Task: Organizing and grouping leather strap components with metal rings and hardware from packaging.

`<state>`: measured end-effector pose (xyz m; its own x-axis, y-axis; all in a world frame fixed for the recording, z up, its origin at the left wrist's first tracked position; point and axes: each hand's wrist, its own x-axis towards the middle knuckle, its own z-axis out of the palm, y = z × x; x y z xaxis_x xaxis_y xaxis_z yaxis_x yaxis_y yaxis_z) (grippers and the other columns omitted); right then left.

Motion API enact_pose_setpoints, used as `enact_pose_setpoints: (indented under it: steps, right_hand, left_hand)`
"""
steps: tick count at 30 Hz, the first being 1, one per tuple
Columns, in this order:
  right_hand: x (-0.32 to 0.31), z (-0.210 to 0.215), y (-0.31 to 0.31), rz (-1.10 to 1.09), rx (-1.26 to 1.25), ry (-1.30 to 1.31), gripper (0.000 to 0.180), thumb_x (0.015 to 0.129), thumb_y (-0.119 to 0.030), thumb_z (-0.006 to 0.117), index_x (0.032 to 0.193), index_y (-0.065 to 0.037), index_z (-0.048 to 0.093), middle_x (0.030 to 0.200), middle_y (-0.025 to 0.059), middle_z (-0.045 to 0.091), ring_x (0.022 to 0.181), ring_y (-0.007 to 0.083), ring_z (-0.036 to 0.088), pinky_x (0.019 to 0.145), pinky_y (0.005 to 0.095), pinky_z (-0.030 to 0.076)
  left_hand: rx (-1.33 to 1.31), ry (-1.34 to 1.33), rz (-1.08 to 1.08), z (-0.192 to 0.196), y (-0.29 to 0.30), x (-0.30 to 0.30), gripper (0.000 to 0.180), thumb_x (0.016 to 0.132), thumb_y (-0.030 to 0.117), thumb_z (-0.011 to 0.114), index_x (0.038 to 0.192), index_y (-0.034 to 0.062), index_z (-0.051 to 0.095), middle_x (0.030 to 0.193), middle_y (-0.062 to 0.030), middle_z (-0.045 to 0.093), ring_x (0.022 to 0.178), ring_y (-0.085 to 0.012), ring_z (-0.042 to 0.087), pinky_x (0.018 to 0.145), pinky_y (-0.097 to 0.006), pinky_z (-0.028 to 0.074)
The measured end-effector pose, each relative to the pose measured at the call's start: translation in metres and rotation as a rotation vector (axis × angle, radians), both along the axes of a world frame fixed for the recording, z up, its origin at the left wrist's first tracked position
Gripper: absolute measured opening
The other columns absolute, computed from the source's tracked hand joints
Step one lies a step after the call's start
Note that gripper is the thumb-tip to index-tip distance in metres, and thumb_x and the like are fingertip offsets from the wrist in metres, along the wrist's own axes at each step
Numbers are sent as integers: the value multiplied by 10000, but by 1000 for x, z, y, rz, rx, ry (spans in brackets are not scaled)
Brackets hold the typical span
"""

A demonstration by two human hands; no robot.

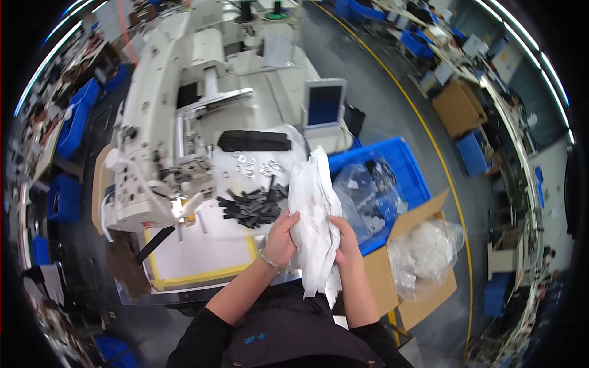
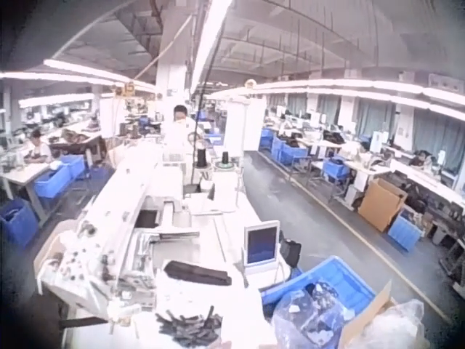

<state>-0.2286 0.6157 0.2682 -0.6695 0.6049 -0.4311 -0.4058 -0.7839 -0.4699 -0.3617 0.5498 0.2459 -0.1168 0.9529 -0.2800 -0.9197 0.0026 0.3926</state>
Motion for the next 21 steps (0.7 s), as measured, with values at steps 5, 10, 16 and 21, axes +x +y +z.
enact_pose_setpoints:
  steps: [5,10,16,21]
  right_hand:
    - [-54,-3,23,65,130,-45,491,818,-160,479,1241,72,388,1183,198,521,1075,293,532,951,397,411]
    - [-89,5,44,40,286,-232,456,820,-167,490,1210,61,426,1159,169,540,1029,264,555,916,384,431]
    - [-114,40,58,119,567,-358,402,836,-104,522,1219,-9,446,1119,85,562,987,171,554,840,306,445]
    - [-100,50,75,156,701,-479,397,840,-110,536,1220,-28,454,1100,69,567,972,149,549,830,282,438]
  left_hand:
    - [-16,-50,135,-2,-6,-68,365,913,120,417,1250,-12,368,1215,-117,486,1108,-227,490,950,-360,389]
    - [60,-183,97,-17,1,-108,388,898,112,457,1265,31,363,1205,-105,492,1102,-227,494,932,-388,407]
    - [5,8,139,-41,32,-125,422,833,43,536,1229,37,389,1170,-107,503,1063,-235,515,917,-394,424]
    - [6,-177,123,-43,35,-133,342,888,226,455,1156,15,468,1047,-131,586,966,-251,581,871,-382,463]
